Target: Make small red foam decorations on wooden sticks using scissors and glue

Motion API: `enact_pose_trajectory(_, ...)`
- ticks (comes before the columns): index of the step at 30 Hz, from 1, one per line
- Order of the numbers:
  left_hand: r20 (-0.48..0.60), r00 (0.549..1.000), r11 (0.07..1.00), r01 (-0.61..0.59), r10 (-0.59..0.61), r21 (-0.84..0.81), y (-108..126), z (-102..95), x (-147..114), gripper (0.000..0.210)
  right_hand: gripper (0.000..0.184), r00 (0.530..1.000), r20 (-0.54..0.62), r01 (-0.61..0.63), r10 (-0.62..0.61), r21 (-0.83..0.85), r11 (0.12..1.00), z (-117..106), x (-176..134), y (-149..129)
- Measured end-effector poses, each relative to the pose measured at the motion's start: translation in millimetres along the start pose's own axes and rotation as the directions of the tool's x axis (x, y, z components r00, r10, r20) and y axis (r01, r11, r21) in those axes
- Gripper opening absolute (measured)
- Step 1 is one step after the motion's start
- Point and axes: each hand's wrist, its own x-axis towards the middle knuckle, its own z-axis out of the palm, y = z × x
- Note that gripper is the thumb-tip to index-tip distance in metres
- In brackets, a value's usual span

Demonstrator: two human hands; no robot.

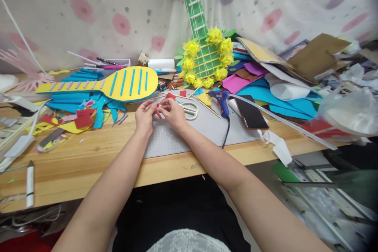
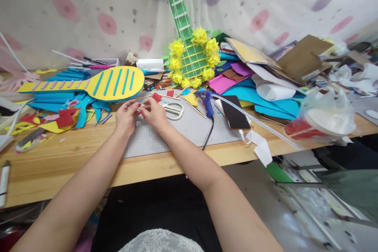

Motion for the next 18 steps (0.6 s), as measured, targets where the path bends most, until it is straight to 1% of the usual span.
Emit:
enact_pose_trajectory(2,-0.049,0.999,1.0,0.005,-0.004,0.003,2.4,0.0,1.4,0.033,0.019,1.0,0.014,0.014,-0.013,-0.053,0.999,-1.9,-0.4,-1.1)
enact_pose_trajectory(4,-0.093,0.996,1.0,0.002,0.0,0.018,4.7,-0.1,2.5,0.035,0.022,0.998,-0.006,0.054,-0.055,-0.109,0.993,-3.9,-0.4,-0.9)
enact_pose_trajectory(7,-0.126,0.992,0.999,0.017,-0.012,0.044,5.5,-0.3,3.6,0.038,0.023,0.99,-0.07,0.107,-0.121,-0.179,0.978,-6.2,1.1,2.1)
enact_pose_trajectory(9,-0.135,0.991,0.999,0.028,-0.022,0.045,4.2,-0.2,3.9,0.04,0.024,0.985,-0.078,0.134,-0.152,-0.198,0.971,-6.5,2.6,4.8)
enact_pose_trajectory(11,-0.138,0.99,0.999,0.03,-0.025,0.034,2.2,0.4,3.6,0.042,0.023,0.984,-0.03,0.164,-0.173,-0.201,0.966,-5.5,3.5,7.0)
enact_pose_trajectory(15,-0.117,0.993,0.999,0.033,-0.032,0.006,0.6,1.7,1.8,0.043,0.021,0.979,0.116,0.189,-0.169,-0.194,0.963,-1.0,3.0,8.4)
enact_pose_trajectory(18,-0.067,0.996,0.998,0.063,-0.061,0.018,3.5,0.8,0.6,0.04,0.019,0.973,0.15,0.199,-0.174,-0.172,0.965,2.1,2.9,7.2)
